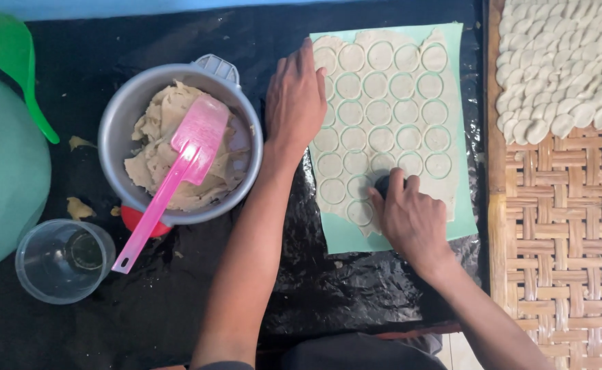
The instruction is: Flattening dough with a rolling pin and cutting it into circles using a round mold.
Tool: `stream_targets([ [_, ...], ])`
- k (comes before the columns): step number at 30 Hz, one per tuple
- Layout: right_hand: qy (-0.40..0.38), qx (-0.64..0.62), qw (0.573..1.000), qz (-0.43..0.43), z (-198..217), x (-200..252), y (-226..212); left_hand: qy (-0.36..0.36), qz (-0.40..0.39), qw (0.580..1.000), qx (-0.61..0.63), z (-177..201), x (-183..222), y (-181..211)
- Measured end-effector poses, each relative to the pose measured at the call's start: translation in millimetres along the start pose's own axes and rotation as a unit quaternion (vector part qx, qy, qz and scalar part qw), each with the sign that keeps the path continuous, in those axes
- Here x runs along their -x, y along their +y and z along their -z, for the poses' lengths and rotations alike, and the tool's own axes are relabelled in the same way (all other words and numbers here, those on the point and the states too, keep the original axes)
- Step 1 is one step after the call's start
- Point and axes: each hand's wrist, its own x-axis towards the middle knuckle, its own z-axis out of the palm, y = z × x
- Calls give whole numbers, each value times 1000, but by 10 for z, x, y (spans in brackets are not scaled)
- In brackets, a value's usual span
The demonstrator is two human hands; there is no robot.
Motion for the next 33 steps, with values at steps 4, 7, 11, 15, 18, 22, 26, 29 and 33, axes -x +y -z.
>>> stream_targets([
  [4,50,35,998,24,19,-13,71,-2,5,1000,-5,-3,-35,15],
  [7,37,2,993,114,32,-15,97,5,2,1000,-3,22,-11,13],
  [11,23,23,998,45,-23,-21,125,0,2,1000,-2,27,-37,31],
  [15,-93,-142,985,-23,248,11,271,-10,11,1000,0,37,-26,33],
  [18,12,-151,985,-87,294,167,394,-17,19,1000,-1,53,-25,46],
  [22,44,-158,984,-77,264,242,474,-14,8,1000,3,57,-33,52],
  [26,13,-164,985,-60,262,225,427,-27,8,1000,-8,81,-32,76],
  [29,3,-143,989,-44,244,172,402,-28,9,1000,-11,90,-40,72],
  [33,6,-96,995,-13,135,120,416,-35,13,999,-12,75,-42,64],
])
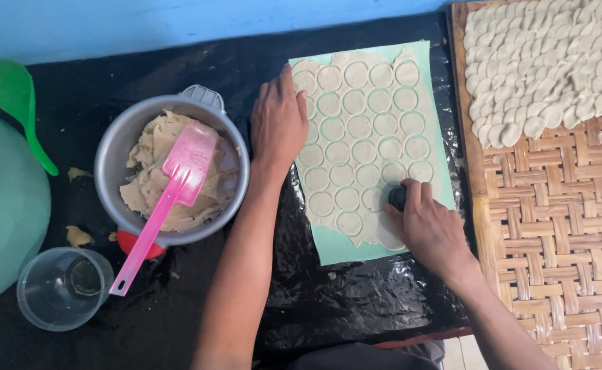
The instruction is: Flattening dough with a rolling pin and cutting it into circles using a round mold.
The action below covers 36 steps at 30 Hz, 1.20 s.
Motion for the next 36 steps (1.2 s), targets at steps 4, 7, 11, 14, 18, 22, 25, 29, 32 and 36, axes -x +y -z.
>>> stream_targets([
  [4,-14,66,997,-35,-187,-54,-1,-4,-2,1000,-6,-11,10,-14],
  [7,20,92,994,-54,-198,-48,30,2,-14,1000,-2,-31,-4,-7],
  [11,42,102,993,50,-192,-26,37,3,-14,1000,-9,-18,35,-29],
  [14,51,112,992,17,-186,-40,18,5,-14,1000,-7,-7,0,12],
  [18,-50,-12,998,-34,3,-26,158,6,-16,1000,-6,10,5,-2],
  [22,32,-81,991,-100,148,108,340,-9,-7,1000,-3,5,23,3],
  [25,57,-73,990,-104,167,142,371,12,-30,999,-8,9,3,2],
  [29,20,-54,996,-74,165,132,332,-1,-15,1000,-9,6,5,11],
  [32,27,-42,997,-50,102,82,349,8,-24,999,-20,3,3,-9],
  [36,9,13,999,-29,-4,28,389,-8,-7,1000,-20,19,1,25],
])
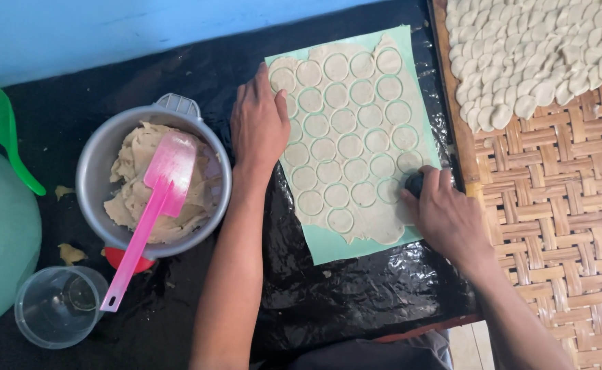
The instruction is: Flattening dough with a rolling pin and cutting it into circles using a round mold.
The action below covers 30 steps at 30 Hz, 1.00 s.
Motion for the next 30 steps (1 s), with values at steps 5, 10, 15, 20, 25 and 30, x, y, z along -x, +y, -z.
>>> stream_targets([
  [5,37,71,996,-40,-92,-3,-50,2,-12,1000,5,-37,13,-13],
  [10,24,78,996,37,-58,4,-16,17,-21,1000,-1,-42,39,-51],
  [15,29,66,997,-8,-46,2,-21,27,-23,999,1,-63,33,-84],
  [20,11,-63,998,-18,124,195,-342,12,-4,1000,7,-55,19,-59],
  [25,-111,-56,992,2,25,323,-656,15,-9,1000,9,-64,13,-65],
  [30,-13,-23,996,83,-72,316,-709,19,-15,1000,6,-90,26,-93],
])
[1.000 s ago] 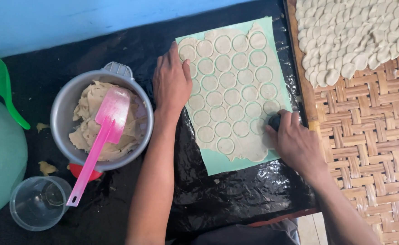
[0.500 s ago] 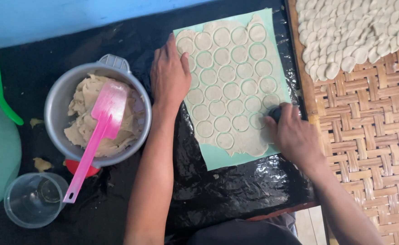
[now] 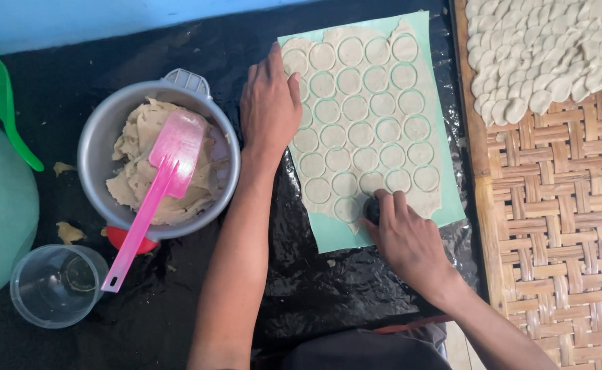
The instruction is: Flattening dough with a rolling pin and cutting it into circles using a round mold.
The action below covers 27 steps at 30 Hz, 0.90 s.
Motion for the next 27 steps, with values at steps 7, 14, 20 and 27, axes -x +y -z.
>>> stream_targets([
  [7,-25,79,995,-58,-245,-35,-39,-8,4,1000,4,18,7,7],
  [14,6,136,990,40,-174,-42,24,-2,-4,1000,-4,-8,12,-7],
  [20,12,148,989,-8,-180,-56,45,-1,-2,1000,-2,15,-7,-5],
  [27,-30,-28,987,-158,308,58,211,-2,-5,1000,0,-7,33,-23],
])
